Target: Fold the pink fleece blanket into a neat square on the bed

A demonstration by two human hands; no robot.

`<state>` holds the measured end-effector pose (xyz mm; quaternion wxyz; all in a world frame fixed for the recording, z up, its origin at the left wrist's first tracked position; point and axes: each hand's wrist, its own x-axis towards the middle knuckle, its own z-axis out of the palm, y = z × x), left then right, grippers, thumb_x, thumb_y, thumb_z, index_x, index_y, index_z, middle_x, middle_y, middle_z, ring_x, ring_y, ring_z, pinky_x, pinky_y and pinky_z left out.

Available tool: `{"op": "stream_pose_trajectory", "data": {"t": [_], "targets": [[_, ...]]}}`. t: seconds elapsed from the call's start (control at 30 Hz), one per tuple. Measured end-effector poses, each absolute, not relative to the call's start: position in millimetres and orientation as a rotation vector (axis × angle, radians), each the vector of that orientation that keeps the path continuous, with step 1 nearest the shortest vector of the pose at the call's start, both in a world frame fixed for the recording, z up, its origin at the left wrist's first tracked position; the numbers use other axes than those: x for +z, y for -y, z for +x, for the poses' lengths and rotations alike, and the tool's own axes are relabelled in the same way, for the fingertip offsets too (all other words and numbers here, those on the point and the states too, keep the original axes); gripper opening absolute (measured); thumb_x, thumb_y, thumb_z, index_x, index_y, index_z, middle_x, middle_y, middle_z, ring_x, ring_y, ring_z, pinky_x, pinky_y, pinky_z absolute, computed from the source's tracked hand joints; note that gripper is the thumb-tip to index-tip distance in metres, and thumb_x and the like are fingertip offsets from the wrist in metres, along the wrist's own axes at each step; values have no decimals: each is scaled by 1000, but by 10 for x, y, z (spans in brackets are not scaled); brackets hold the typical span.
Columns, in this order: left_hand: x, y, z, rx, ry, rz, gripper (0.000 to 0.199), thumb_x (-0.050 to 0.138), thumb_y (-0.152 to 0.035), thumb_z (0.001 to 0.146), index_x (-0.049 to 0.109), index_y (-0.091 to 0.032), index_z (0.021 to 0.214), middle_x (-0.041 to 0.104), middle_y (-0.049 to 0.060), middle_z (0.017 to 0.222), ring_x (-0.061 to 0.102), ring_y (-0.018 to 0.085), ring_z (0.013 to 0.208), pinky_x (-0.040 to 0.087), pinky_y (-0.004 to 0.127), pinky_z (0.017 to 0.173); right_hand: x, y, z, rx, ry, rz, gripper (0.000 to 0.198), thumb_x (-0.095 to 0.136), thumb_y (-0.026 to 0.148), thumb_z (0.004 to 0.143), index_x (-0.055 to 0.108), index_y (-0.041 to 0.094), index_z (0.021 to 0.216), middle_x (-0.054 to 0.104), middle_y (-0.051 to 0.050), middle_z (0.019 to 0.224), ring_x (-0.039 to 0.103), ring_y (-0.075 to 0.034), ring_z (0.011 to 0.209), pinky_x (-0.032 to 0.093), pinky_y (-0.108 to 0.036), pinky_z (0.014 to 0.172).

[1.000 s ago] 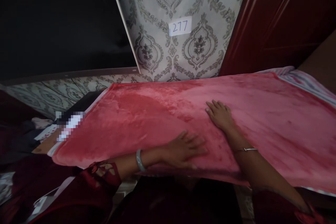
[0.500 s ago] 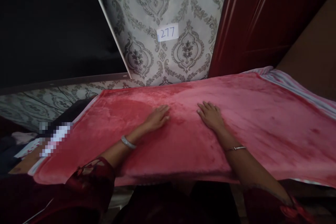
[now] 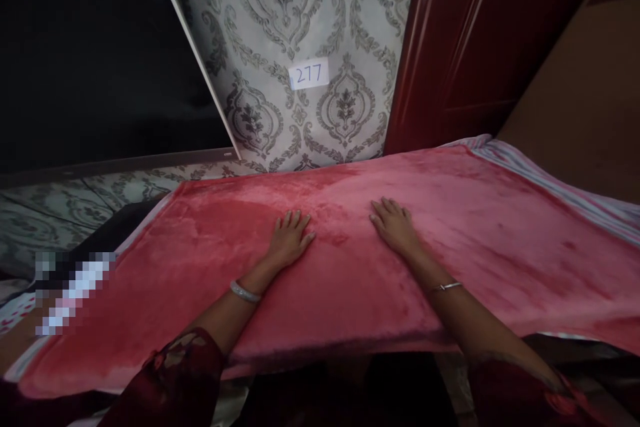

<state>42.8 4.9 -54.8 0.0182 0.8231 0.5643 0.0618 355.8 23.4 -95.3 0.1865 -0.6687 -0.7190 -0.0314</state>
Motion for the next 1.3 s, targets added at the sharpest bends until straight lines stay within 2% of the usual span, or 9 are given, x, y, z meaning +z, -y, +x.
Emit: {"op": "stream_pose_trajectory", "data": {"t": [0.13,0.3,0.43,0.6,0.83,1.07,1.2,1.3], "targets": [[-557,-52,429,203,-1744,2570,63,37,-53,104,41,-21,158,33,16,167,24,39,156,23,64,122,-881,62,3166,-66,2114,-1725,59,31,42,104,50,16,153,40,-17,161,36,-35,149,32,-60,120],[-557,-46,444,197,-1755,2577,63,38,-53,103,42,-20,157,34,17,166,25,40,155,23,63,122,-955,579,2579,98,2510,-1279,66,41,49,104,30,26,164,30,-8,167,25,-30,155,25,-57,124],[-559,-52,444,198,-1762,2584,63,39,-52,103,42,-20,157,34,17,166,26,41,155,23,64,122,-957,561,2701,133,2627,-1314,63,41,54,104,34,30,162,22,-6,169,17,-31,157,22,-60,124],[-545,-52,450,150,-1780,2597,63,37,-53,104,41,-21,158,33,16,167,26,40,155,24,63,122,-966,309,3557,38,2342,-1810,61,32,52,104,36,30,161,26,-6,168,24,-31,155,29,-60,120],[-532,-54,465,110,-1811,2600,63,34,-53,104,40,-22,159,32,14,168,24,38,156,24,61,123,-1103,702,4809,1,1737,-2455,75,26,61,97,41,20,159,33,-12,166,31,-38,151,33,-65,116],[-504,-49,467,107,-1817,2605,61,35,-51,105,41,-22,158,32,14,168,25,38,156,25,60,123,-1221,1139,5180,-130,1450,-2481,81,24,62,95,50,7,148,42,-27,156,39,-46,144,36,-69,111],[-496,-49,466,107,-1811,2601,61,36,-51,105,41,-21,158,32,15,168,24,39,156,24,61,123,-1215,1201,5240,-188,1370,-2465,81,26,63,94,57,7,143,49,-30,149,47,-49,137,40,-70,105],[-506,-57,464,112,-1801,2600,62,36,-51,105,41,-20,159,32,15,168,25,39,156,24,62,123,-1153,1160,5308,-110,1363,-2518,71,34,61,92,68,10,128,58,-29,139,54,-51,128,44,-71,101]]}}
